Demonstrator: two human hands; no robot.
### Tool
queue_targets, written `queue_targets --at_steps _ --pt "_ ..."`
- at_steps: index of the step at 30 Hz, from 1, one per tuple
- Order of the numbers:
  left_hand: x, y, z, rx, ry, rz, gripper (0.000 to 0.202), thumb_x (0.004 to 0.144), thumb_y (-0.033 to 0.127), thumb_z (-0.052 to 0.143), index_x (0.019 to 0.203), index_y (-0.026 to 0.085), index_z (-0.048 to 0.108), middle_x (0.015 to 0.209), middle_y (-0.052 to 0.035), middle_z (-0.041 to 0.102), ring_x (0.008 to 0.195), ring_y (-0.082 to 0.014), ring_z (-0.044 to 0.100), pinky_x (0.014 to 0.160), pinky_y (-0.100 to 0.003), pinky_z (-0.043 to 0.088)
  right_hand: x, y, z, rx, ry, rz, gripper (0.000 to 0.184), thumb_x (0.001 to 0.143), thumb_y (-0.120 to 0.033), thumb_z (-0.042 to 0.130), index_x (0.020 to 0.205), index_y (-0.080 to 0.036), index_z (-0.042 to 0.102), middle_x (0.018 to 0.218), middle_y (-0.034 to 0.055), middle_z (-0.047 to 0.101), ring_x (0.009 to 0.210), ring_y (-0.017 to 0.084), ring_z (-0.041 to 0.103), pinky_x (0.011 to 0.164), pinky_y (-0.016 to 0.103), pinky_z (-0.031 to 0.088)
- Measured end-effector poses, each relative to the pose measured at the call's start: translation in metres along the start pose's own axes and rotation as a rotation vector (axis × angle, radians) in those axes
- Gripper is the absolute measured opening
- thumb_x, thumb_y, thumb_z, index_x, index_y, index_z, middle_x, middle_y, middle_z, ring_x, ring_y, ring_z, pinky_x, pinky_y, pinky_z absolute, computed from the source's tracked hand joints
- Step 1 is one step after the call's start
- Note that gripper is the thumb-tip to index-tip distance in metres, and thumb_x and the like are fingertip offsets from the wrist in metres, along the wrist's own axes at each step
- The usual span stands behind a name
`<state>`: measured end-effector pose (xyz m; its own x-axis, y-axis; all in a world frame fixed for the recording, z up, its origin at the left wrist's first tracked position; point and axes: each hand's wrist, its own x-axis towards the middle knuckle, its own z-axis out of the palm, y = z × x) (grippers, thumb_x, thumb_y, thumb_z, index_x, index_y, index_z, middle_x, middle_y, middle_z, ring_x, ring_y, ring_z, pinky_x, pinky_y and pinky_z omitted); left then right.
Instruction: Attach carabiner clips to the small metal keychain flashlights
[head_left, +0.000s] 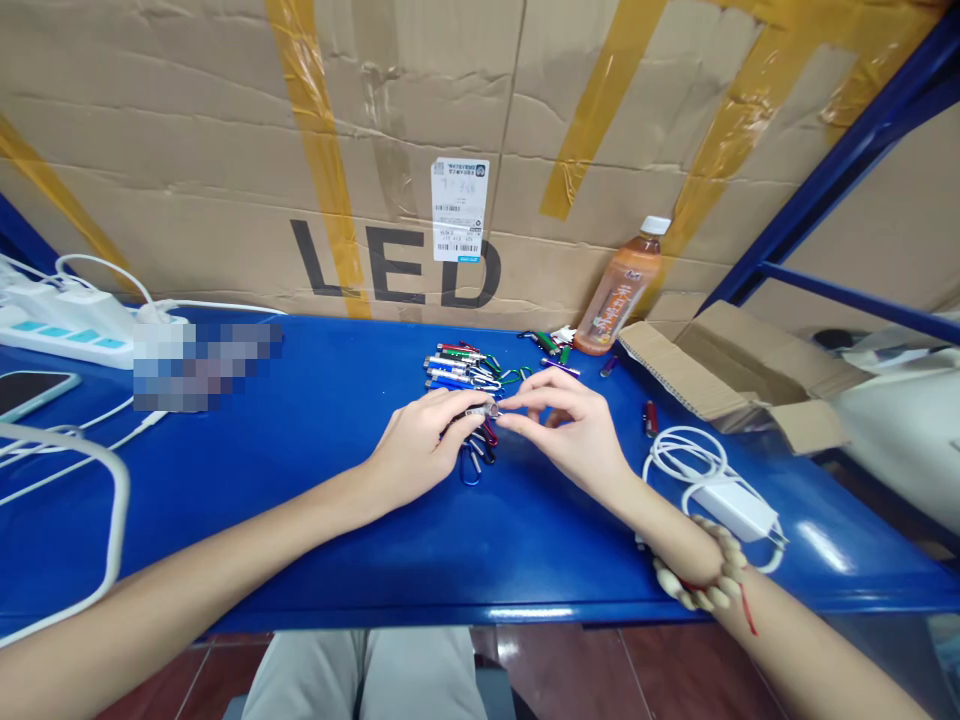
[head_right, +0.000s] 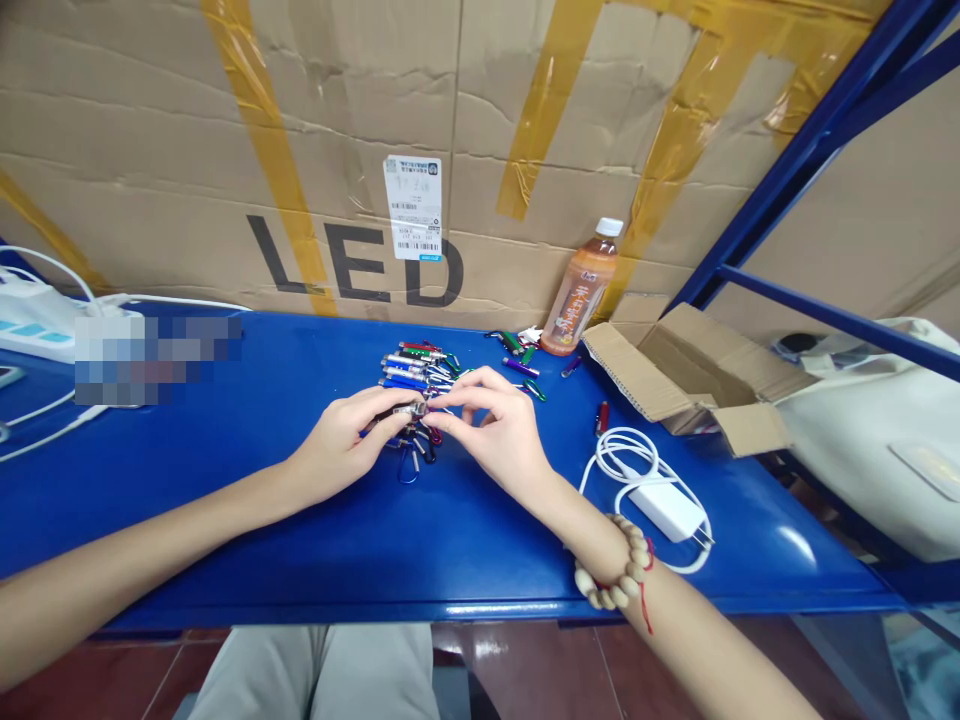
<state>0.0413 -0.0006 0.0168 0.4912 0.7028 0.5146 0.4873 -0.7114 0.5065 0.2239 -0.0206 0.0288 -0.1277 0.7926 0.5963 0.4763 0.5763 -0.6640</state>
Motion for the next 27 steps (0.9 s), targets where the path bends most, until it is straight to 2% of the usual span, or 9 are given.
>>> queue_targets --at_steps 6,11,15,20,24,27 --pt "0.0 0.002 -0.002 -0.033 -0.079 -0.004 0.025 0.09 0.027 0.039 0.101 0.022 0.061 0.102 -0.0011 0.067 0.093 -0.0176 0.061 0.083 -0.03 0.046 0.002 0.006 -0.004 0.059 -0.072 -0.11 0.005 0.065 -0.02 0.073 0.07 -0.018 0.071 0.071 0.0012 0.058 0.058 0.008 0.051 0.046 0.019 0.041" --pt "0.001 0.001 -0.002 -0.004 -0.121 0.025 0.021 0.09 0.025 0.04 0.099 0.021 0.059 0.098 -0.0022 0.066 0.092 -0.0195 0.06 0.079 -0.032 0.046 0.001 0.007 -0.002 0.105 -0.091 -0.051 0.007 0.066 -0.022 0.073 0.065 -0.017 0.069 0.068 0.0004 0.057 0.052 0.006 0.048 0.044 0.019 0.041" --pt "0.0 0.003 -0.003 -0.12 -0.202 -0.021 0.015 0.09 0.026 0.039 0.099 0.021 0.051 0.098 -0.0027 0.064 0.089 -0.0178 0.059 0.077 -0.03 0.045 0.0 0.009 -0.001 0.134 -0.086 -0.027 0.008 0.065 -0.022 0.073 0.062 -0.017 0.068 0.064 0.0003 0.057 0.054 0.007 0.051 0.046 0.019 0.042" --pt "-0.004 0.016 -0.004 -0.225 -0.242 -0.046 0.012 0.091 0.029 0.038 0.093 0.021 0.046 0.092 -0.0028 0.061 0.083 -0.0162 0.058 0.072 -0.028 0.044 -0.003 0.008 0.003 0.11 -0.131 -0.05 0.022 0.068 -0.027 0.071 0.051 -0.016 0.061 0.063 0.0012 0.058 0.055 0.008 0.052 0.047 0.02 0.041" --pt "-0.002 0.011 0.0 -0.253 -0.154 -0.129 0.012 0.091 0.027 0.036 0.091 0.02 0.045 0.089 -0.0027 0.061 0.083 -0.0167 0.058 0.073 -0.029 0.043 -0.005 0.01 0.01 0.003 -0.206 0.027 0.009 0.072 -0.026 0.068 0.07 -0.016 0.068 0.073 0.002 0.062 0.049 0.006 0.05 0.045 0.019 0.04" --pt "0.004 -0.005 0.003 -0.203 -0.048 -0.195 0.012 0.09 0.026 0.036 0.093 0.018 0.045 0.093 -0.0048 0.06 0.087 -0.0179 0.057 0.078 -0.031 0.043 -0.004 0.014 0.012 -0.114 -0.207 0.095 0.013 0.075 -0.026 0.064 0.083 -0.017 0.069 0.077 0.0023 0.063 0.045 0.005 0.05 0.047 0.021 0.041"
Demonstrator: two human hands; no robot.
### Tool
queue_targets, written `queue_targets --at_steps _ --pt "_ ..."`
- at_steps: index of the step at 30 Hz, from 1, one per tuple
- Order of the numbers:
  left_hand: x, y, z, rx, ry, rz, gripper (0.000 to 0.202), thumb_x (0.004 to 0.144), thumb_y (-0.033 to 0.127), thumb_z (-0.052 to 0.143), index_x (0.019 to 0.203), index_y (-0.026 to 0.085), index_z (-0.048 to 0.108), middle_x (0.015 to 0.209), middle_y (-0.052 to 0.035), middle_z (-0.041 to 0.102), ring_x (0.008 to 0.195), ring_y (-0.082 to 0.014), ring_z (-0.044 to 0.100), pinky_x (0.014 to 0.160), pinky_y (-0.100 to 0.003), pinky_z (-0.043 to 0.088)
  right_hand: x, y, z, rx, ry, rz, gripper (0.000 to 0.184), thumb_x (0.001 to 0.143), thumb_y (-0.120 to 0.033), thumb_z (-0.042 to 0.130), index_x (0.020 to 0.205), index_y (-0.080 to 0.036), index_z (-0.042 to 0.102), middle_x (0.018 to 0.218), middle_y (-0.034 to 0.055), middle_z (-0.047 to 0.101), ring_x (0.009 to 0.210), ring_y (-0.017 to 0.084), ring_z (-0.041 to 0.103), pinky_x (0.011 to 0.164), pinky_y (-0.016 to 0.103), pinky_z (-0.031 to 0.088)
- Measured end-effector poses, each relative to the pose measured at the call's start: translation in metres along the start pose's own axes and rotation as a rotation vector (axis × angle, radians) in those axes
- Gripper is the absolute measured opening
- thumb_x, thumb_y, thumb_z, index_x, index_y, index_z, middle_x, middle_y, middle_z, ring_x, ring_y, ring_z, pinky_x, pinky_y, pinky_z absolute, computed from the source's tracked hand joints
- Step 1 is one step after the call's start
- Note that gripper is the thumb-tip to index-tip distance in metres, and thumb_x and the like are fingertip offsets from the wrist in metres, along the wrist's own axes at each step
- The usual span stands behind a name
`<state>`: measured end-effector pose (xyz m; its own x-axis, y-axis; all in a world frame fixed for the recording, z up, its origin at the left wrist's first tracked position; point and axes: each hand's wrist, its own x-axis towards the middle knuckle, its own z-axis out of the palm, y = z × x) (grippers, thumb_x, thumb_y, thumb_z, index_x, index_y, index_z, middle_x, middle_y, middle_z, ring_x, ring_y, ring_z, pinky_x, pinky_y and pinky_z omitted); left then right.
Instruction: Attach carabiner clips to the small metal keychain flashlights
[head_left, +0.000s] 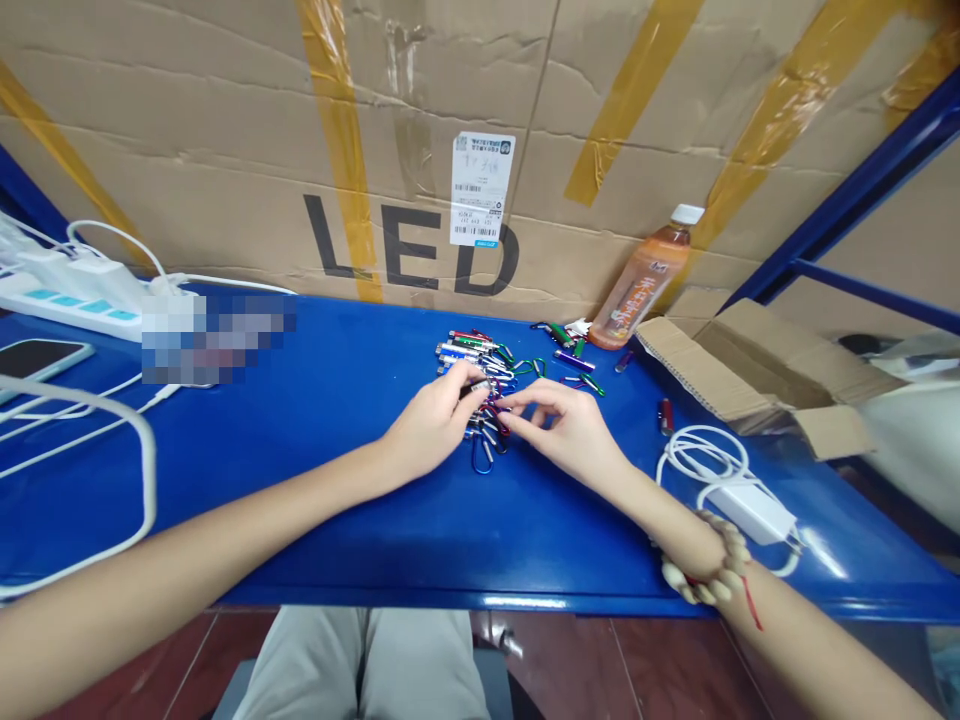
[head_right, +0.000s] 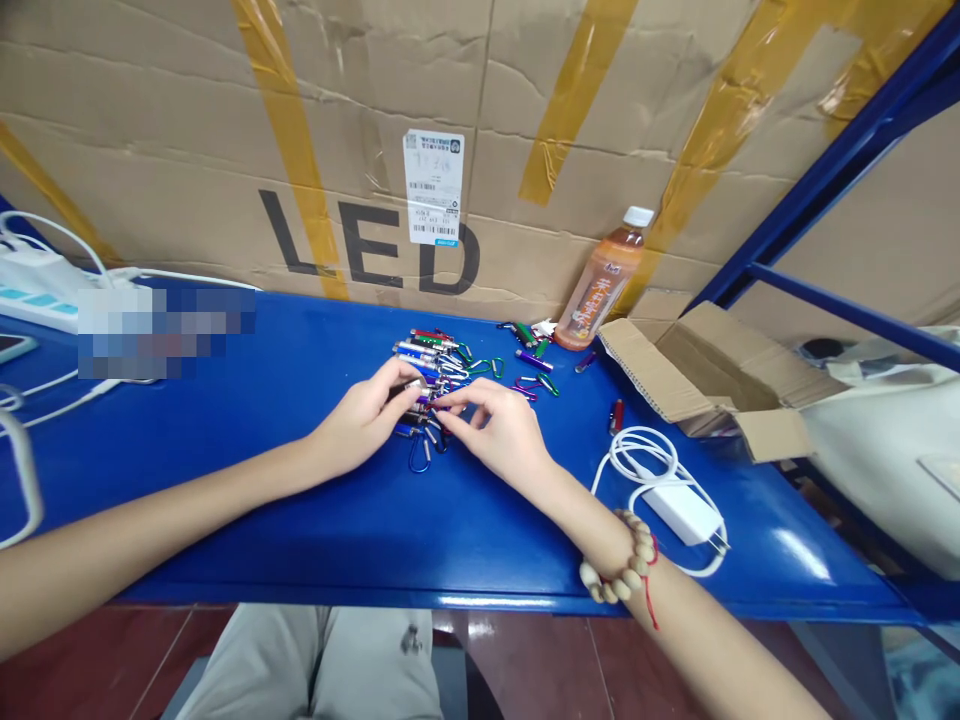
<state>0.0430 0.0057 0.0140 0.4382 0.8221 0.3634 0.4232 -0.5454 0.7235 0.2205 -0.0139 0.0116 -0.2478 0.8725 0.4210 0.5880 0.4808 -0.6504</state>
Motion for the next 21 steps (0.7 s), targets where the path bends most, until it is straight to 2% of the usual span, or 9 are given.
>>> queue_targets --at_steps 4,11,13,18,21 --pt "0.007 -0.014 -0.003 0.064 0.076 0.007 0.014 0.089 0.028 0.037 0.095 0.017 0.045 0.091 -0.0044 0.06 0.083 -0.0168 0.058 0.075 -0.03 0.043 0.003 0.004 -0.002 -0.056 0.028 -0.022 0.016 0.078 -0.03 0.061 0.082 -0.017 0.069 0.079 0.0031 0.064 0.048 0.006 0.051 0.049 0.022 0.042" --pt "0.011 -0.024 0.001 0.081 0.17 0.074 0.016 0.09 0.031 0.036 0.096 0.018 0.045 0.092 -0.004 0.061 0.082 -0.0161 0.057 0.074 -0.03 0.044 0.006 0.017 -0.007 -0.17 0.059 -0.069 0.02 0.08 -0.033 0.058 0.079 -0.016 0.069 0.08 0.0042 0.065 0.051 0.008 0.051 0.052 0.024 0.041" --pt "0.012 -0.026 0.002 0.068 0.179 0.091 0.016 0.09 0.031 0.036 0.096 0.018 0.044 0.091 -0.0035 0.062 0.082 -0.0151 0.057 0.075 -0.029 0.044 0.006 0.017 -0.011 -0.194 0.115 -0.085 0.023 0.08 -0.035 0.057 0.079 -0.016 0.068 0.079 0.0044 0.066 0.05 0.009 0.05 0.051 0.024 0.04" --pt "0.012 -0.026 -0.001 0.074 0.214 0.142 0.018 0.091 0.03 0.035 0.098 0.017 0.044 0.093 -0.0045 0.061 0.084 -0.015 0.057 0.076 -0.029 0.043 0.009 0.018 -0.026 -0.281 0.349 -0.081 0.033 0.084 -0.043 0.049 0.08 -0.016 0.068 0.071 0.0044 0.065 0.056 0.012 0.053 0.056 0.025 0.041" --pt "0.01 -0.023 -0.005 0.093 0.214 0.201 0.019 0.091 0.03 0.036 0.101 0.016 0.044 0.091 -0.0047 0.06 0.082 -0.0151 0.056 0.077 -0.029 0.043 0.011 0.028 -0.033 -0.341 0.378 -0.06 0.036 0.085 -0.045 0.046 0.08 -0.015 0.067 0.067 0.004 0.063 0.055 0.011 0.053 0.056 0.025 0.04"
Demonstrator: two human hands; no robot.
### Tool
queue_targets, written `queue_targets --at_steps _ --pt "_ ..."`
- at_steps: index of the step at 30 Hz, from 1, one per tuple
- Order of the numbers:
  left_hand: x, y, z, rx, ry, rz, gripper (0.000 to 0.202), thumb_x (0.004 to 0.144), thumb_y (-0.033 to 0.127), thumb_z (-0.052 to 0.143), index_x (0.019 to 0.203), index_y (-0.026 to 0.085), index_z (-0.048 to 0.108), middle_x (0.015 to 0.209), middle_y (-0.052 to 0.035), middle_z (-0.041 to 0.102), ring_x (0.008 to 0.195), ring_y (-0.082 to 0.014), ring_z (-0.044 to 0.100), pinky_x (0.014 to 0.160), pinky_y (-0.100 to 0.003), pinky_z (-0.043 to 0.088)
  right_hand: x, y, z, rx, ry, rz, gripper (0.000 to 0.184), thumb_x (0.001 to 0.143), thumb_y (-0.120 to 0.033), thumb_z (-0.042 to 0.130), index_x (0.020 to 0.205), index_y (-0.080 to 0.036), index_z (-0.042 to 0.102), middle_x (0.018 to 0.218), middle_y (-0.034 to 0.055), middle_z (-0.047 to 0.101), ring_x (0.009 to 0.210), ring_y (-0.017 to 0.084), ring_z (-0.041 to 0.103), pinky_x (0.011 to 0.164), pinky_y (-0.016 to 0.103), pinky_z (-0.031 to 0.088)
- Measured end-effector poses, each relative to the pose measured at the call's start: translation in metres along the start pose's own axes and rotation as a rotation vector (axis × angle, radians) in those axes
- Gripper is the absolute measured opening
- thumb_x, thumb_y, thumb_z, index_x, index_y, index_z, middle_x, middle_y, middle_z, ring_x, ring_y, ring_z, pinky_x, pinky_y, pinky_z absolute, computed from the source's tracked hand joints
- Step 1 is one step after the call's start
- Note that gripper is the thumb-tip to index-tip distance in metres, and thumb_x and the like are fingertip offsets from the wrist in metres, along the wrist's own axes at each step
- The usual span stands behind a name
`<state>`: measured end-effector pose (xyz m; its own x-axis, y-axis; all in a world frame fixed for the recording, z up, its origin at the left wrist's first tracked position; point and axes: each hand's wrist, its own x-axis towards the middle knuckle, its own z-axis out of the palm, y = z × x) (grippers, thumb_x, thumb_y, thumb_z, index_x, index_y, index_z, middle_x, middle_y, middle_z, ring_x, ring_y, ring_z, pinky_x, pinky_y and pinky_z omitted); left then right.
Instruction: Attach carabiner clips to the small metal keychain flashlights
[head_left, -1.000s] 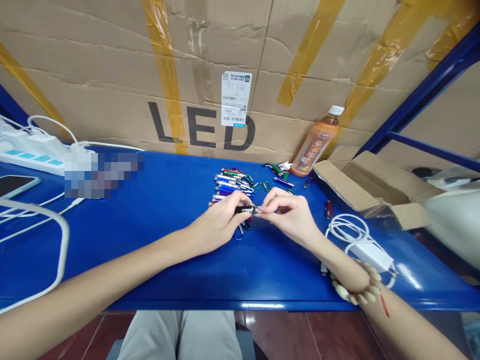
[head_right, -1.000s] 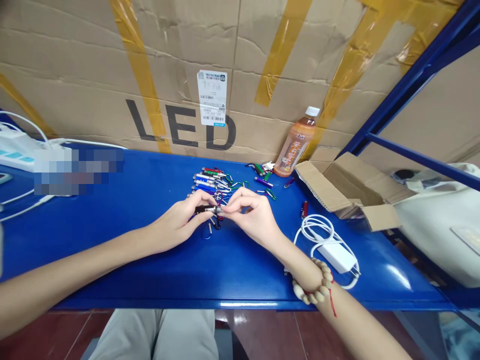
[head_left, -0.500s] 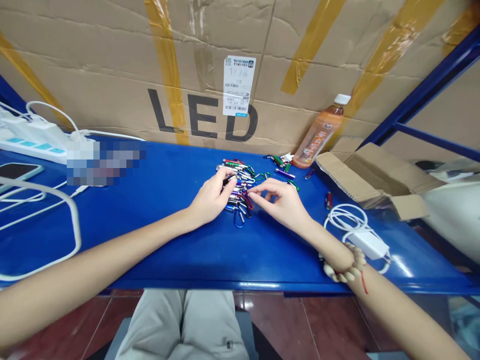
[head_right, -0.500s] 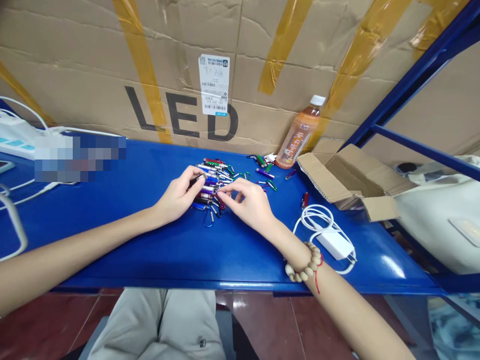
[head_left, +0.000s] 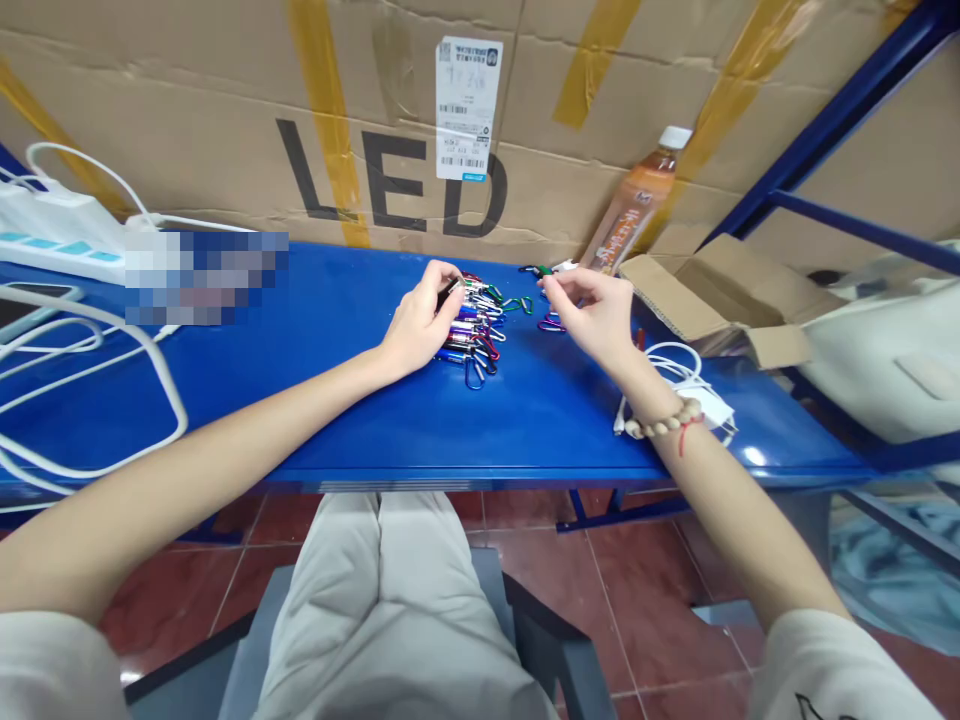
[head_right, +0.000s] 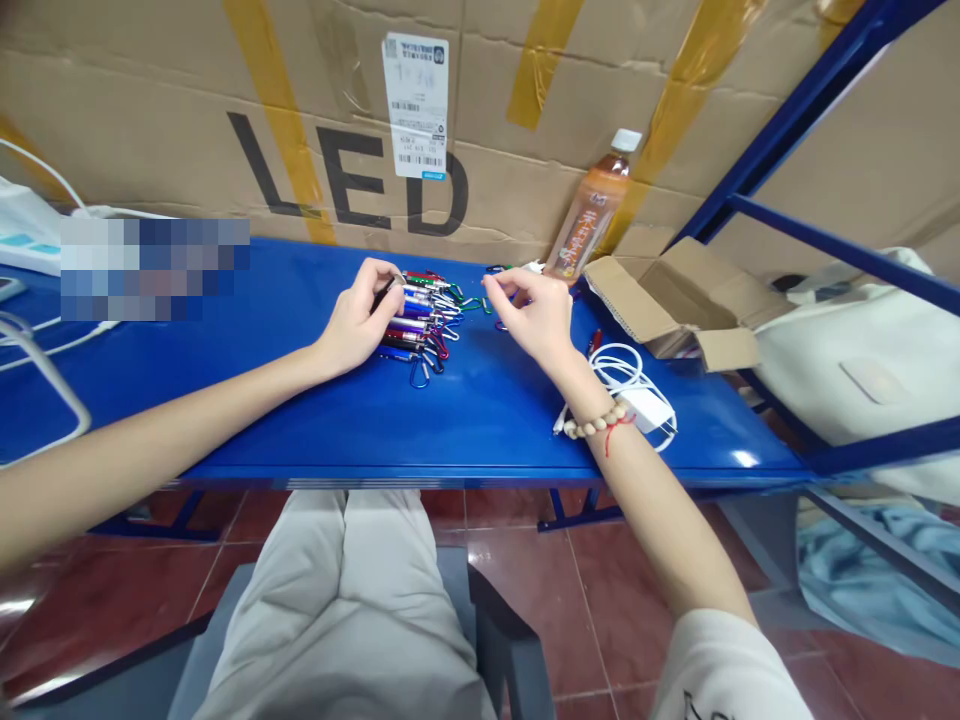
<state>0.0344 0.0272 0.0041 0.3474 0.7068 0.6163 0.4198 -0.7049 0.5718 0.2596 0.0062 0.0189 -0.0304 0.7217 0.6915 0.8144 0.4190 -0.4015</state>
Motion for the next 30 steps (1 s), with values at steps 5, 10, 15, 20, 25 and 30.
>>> queue_targets --at_steps 5,10,15,20,25,30 --pt "-0.002 0.008 -0.002 0.079 -0.073 0.132 0.02 0.089 0.031 0.039 0.099 0.015 0.047 0.091 -0.0054 0.058 0.082 -0.0158 0.054 0.075 -0.029 0.042 0.002 0.014 -0.007 -0.169 -0.126 -0.002 0.035 0.084 -0.045 0.047 0.08 -0.017 0.068 0.065 0.0033 0.064 0.058 0.013 0.055 0.057 0.024 0.037" --pt "-0.002 0.014 -0.005 0.169 -0.094 0.243 0.02 0.089 0.031 0.038 0.095 0.016 0.05 0.087 -0.0054 0.058 0.081 -0.0168 0.051 0.079 -0.031 0.041 0.0 0.004 -0.022 -0.132 -0.245 -0.055 0.033 0.083 -0.042 0.048 0.08 -0.017 0.069 0.064 0.0025 0.064 0.057 0.012 0.055 0.058 0.023 0.037" --pt "-0.003 0.021 -0.005 0.207 -0.051 0.271 0.02 0.089 0.031 0.04 0.091 0.017 0.054 0.09 -0.0054 0.057 0.087 -0.0188 0.05 0.084 -0.034 0.039 -0.009 -0.026 -0.02 0.098 -0.471 -0.104 0.036 0.074 -0.041 0.06 0.099 -0.016 0.066 0.08 0.0032 0.066 0.056 0.01 0.055 0.055 0.022 0.04" --pt "-0.005 0.032 -0.004 0.16 0.014 0.299 0.021 0.089 0.031 0.041 0.093 0.017 0.057 0.092 -0.0044 0.056 0.09 -0.0174 0.049 0.087 -0.033 0.038 -0.015 -0.065 -0.004 0.372 -0.56 -0.089 0.03 0.075 -0.038 0.06 0.089 -0.012 0.064 0.07 0.0023 0.065 0.051 0.01 0.056 0.049 0.021 0.042" --pt "-0.007 0.043 -0.01 0.086 0.065 0.245 0.02 0.09 0.029 0.042 0.093 0.018 0.058 0.093 -0.0041 0.059 0.093 -0.0163 0.051 0.088 -0.032 0.039 -0.014 -0.085 0.007 0.519 -0.503 0.055 0.027 0.078 -0.036 0.056 0.09 -0.012 0.062 0.053 -0.0011 0.058 0.045 0.012 0.055 0.042 0.021 0.041" --pt "-0.013 0.045 -0.015 0.059 0.088 0.154 0.021 0.091 0.029 0.042 0.096 0.018 0.06 0.093 -0.0034 0.059 0.095 -0.0156 0.051 0.088 -0.031 0.039 -0.014 -0.09 0.013 0.53 -0.5 0.051 0.032 0.079 -0.037 0.054 0.099 -0.013 0.06 0.061 0.0006 0.062 0.048 0.013 0.057 0.042 0.022 0.041"
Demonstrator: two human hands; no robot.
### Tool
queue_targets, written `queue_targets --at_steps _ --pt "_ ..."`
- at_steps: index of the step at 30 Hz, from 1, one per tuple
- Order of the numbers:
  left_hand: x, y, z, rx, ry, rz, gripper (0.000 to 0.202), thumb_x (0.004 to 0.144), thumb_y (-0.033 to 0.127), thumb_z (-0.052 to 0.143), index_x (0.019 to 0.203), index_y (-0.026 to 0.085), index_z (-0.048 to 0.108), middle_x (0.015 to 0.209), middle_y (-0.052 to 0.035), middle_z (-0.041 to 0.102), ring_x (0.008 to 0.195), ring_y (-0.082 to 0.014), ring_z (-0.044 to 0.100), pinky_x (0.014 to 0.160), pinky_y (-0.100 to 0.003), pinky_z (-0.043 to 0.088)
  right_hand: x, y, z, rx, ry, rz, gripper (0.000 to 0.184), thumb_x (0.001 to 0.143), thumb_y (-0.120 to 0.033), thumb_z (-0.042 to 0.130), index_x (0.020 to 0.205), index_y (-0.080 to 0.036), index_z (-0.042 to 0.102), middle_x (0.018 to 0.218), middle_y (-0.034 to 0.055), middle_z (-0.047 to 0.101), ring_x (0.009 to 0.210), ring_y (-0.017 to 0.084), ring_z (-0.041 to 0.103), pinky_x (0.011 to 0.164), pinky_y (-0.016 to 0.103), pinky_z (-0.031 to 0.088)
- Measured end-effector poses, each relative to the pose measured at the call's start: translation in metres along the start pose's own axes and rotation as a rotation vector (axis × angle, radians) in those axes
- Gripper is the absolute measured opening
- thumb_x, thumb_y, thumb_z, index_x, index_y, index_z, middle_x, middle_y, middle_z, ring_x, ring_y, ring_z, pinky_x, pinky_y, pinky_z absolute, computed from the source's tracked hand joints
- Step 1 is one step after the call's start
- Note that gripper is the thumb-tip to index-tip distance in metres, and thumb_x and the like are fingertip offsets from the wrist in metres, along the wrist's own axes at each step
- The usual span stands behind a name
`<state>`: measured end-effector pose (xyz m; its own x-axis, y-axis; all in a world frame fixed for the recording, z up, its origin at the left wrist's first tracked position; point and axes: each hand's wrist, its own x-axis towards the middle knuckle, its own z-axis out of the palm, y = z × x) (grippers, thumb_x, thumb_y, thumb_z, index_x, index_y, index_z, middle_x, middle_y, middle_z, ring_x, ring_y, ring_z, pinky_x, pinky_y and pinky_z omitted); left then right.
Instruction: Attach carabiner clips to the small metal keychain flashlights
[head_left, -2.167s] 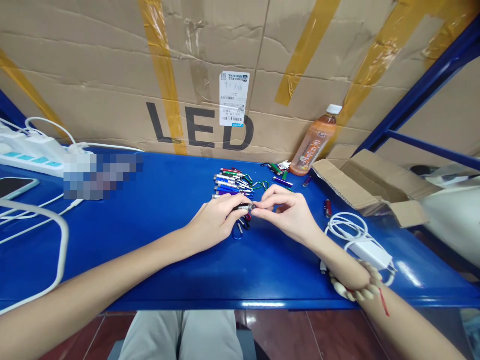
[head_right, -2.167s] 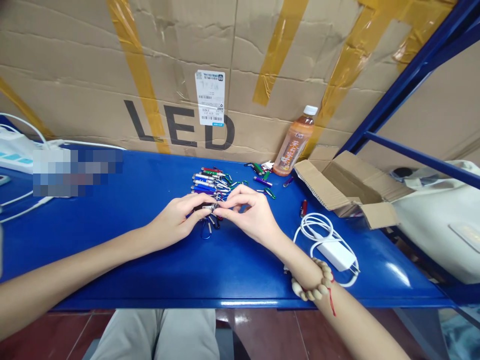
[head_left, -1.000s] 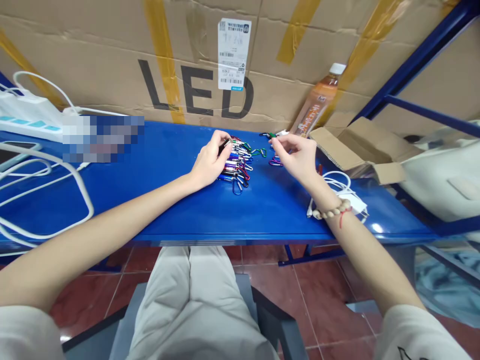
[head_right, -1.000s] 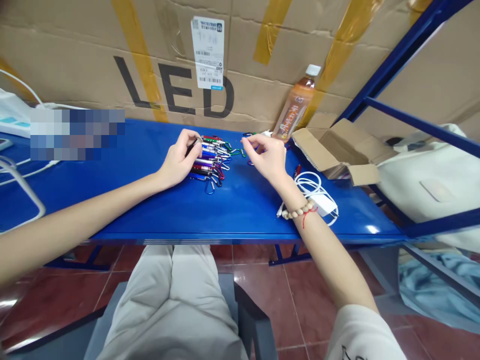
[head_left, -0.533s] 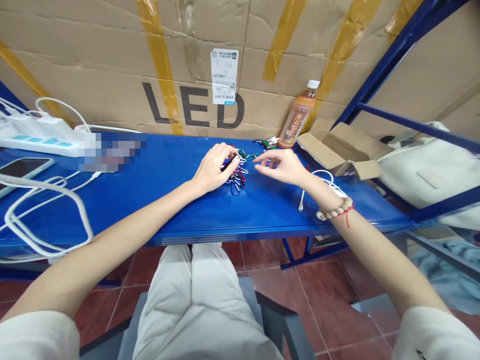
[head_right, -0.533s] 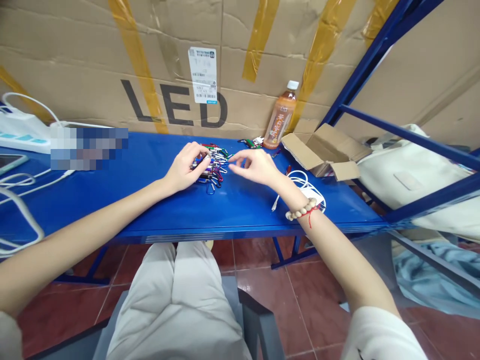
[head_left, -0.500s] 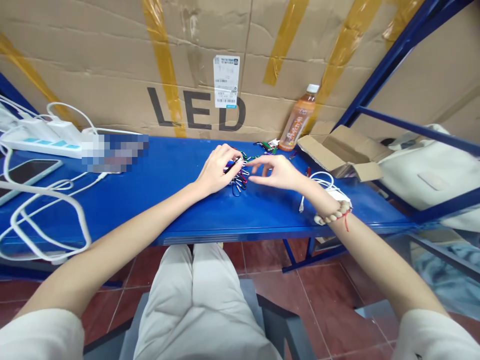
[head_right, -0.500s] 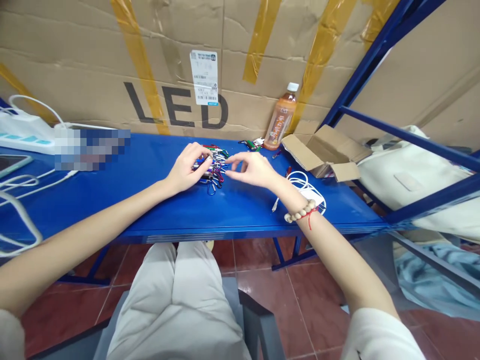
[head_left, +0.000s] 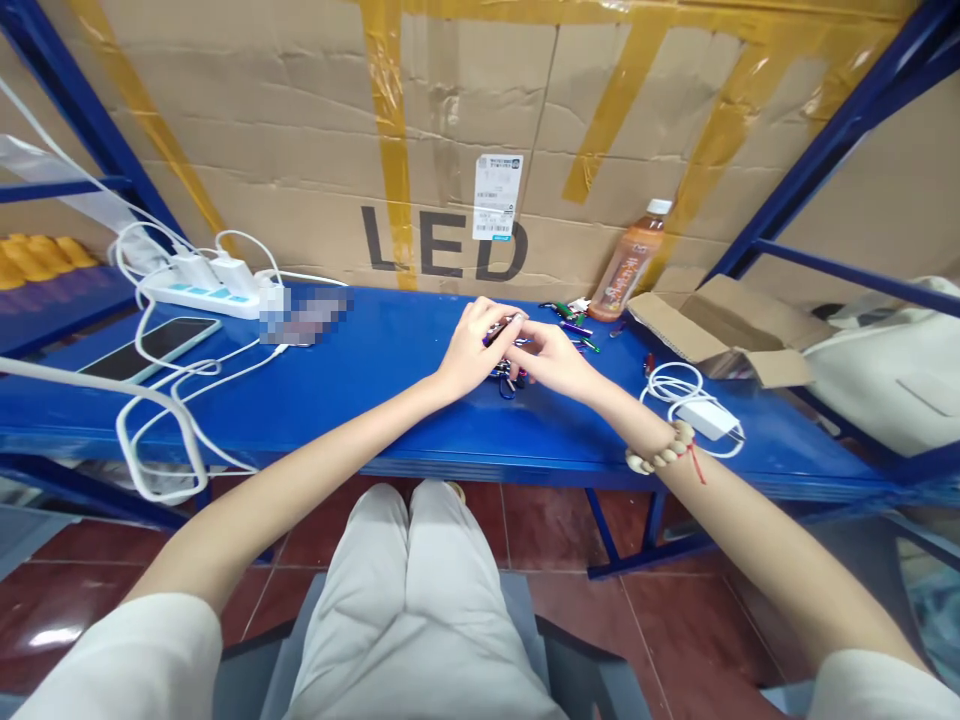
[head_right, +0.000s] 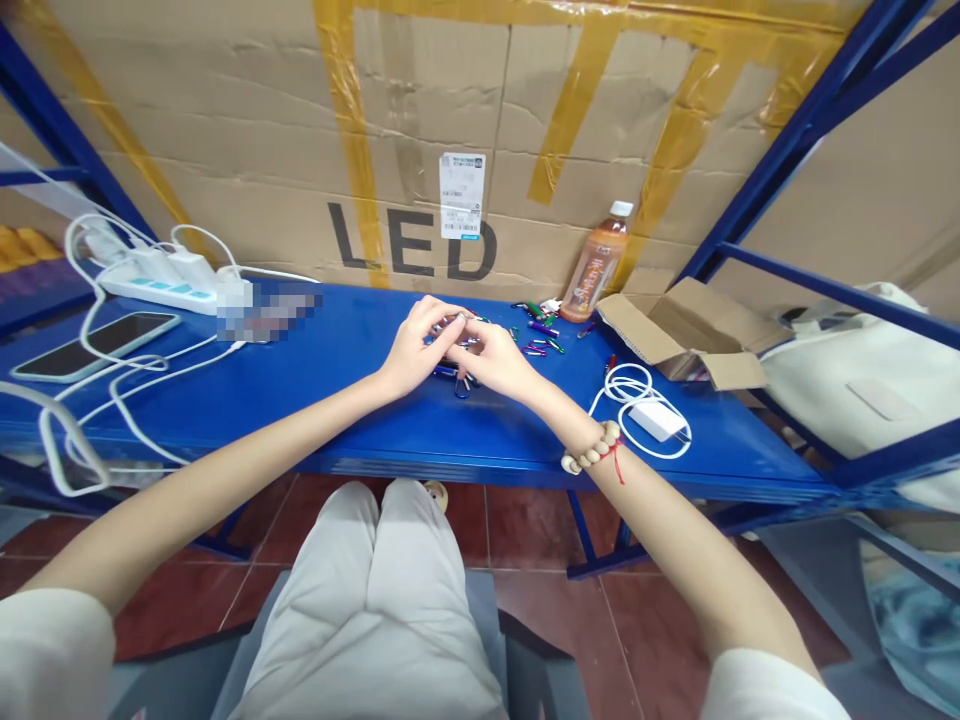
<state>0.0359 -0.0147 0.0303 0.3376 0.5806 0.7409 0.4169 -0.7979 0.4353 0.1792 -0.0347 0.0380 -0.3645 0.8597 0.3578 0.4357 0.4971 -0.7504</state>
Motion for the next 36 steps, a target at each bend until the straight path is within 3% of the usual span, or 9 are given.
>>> queue_targets --at_steps 4,9,14,18,23,28,32,36 --pt "-0.01 -0.005 -0.006 0.04 -0.032 0.006 0.021 0.09 0.031 0.044 0.099 0.019 0.059 0.095 -0.0032 0.057 0.094 -0.0157 0.05 0.088 -0.031 0.039 -0.002 -0.004 0.003 -0.202 0.025 0.021 0.027 0.078 -0.038 0.054 0.085 -0.013 0.061 0.054 0.0002 0.06 0.048 0.013 0.056 0.05 0.023 0.042" --pt "-0.022 -0.006 -0.024 0.09 -0.054 -0.011 0.023 0.09 0.03 0.043 0.104 0.018 0.056 0.095 -0.0037 0.057 0.092 -0.016 0.05 0.087 -0.031 0.039 -0.003 -0.01 0.001 -0.517 0.08 0.089 0.031 0.076 -0.047 0.054 0.077 -0.017 0.064 0.068 0.0041 0.066 0.065 0.017 0.061 0.054 0.024 0.038" --pt "-0.04 0.006 -0.054 0.108 -0.026 -0.074 0.019 0.089 0.026 0.043 0.1 0.016 0.055 0.091 -0.004 0.055 0.087 -0.016 0.049 0.082 -0.03 0.04 -0.008 -0.011 -0.013 -0.737 0.091 0.277 0.033 0.078 -0.049 0.049 0.08 -0.019 0.063 0.064 0.0028 0.066 0.068 0.018 0.061 0.055 0.025 0.036" --pt "-0.07 0.028 -0.087 0.132 -0.057 -0.049 0.016 0.087 0.021 0.042 0.099 0.018 0.053 0.09 -0.0033 0.055 0.087 -0.0156 0.049 0.084 -0.03 0.039 -0.022 -0.011 -0.033 -0.829 0.061 0.403 0.03 0.077 -0.047 0.049 0.076 -0.02 0.061 0.056 0.0007 0.064 0.069 0.018 0.062 0.056 0.025 0.036" --pt "-0.125 0.063 -0.13 0.157 -0.204 0.107 0.015 0.089 0.015 0.038 0.092 0.017 0.052 0.089 -0.0044 0.058 0.086 -0.0154 0.051 0.084 -0.032 0.039 -0.045 -0.006 -0.058 -0.916 -0.036 0.551 0.026 0.076 -0.04 0.052 0.072 -0.018 0.064 0.057 0.0024 0.064 0.068 0.018 0.063 0.059 0.026 0.04" --pt "-0.17 0.087 -0.159 0.326 -0.359 0.442 0.02 0.084 0.005 0.04 0.095 0.015 0.054 0.087 -0.0073 0.06 0.082 -0.0171 0.051 0.072 -0.03 0.042 -0.058 0.004 -0.07 -0.874 -0.163 0.682 0.024 0.076 -0.035 0.054 0.075 -0.015 0.067 0.065 0.0041 0.067 0.056 0.012 0.062 0.053 0.02 0.043" --pt "-0.183 0.099 -0.169 0.436 -0.315 0.6 0.022 0.08 0.002 0.042 0.092 0.014 0.056 0.083 -0.0079 0.062 0.078 -0.0182 0.052 0.07 -0.032 0.044 -0.056 0.004 -0.067 -0.956 -0.165 0.662 0.024 0.079 -0.035 0.052 0.078 -0.016 0.067 0.072 0.0042 0.068 0.061 0.012 0.063 0.056 0.018 0.045" --pt "-0.183 0.112 -0.185 0.412 -0.225 0.621 0.026 0.076 0.001 0.043 0.092 0.017 0.055 0.083 -0.0062 0.06 0.08 -0.0174 0.052 0.07 -0.032 0.045 -0.049 0.004 -0.057 -1.171 -0.089 0.593 0.023 0.078 -0.031 0.056 0.089 -0.013 0.067 0.096 0.0133 0.066 0.089 0.024 0.063 0.071 0.028 0.047"
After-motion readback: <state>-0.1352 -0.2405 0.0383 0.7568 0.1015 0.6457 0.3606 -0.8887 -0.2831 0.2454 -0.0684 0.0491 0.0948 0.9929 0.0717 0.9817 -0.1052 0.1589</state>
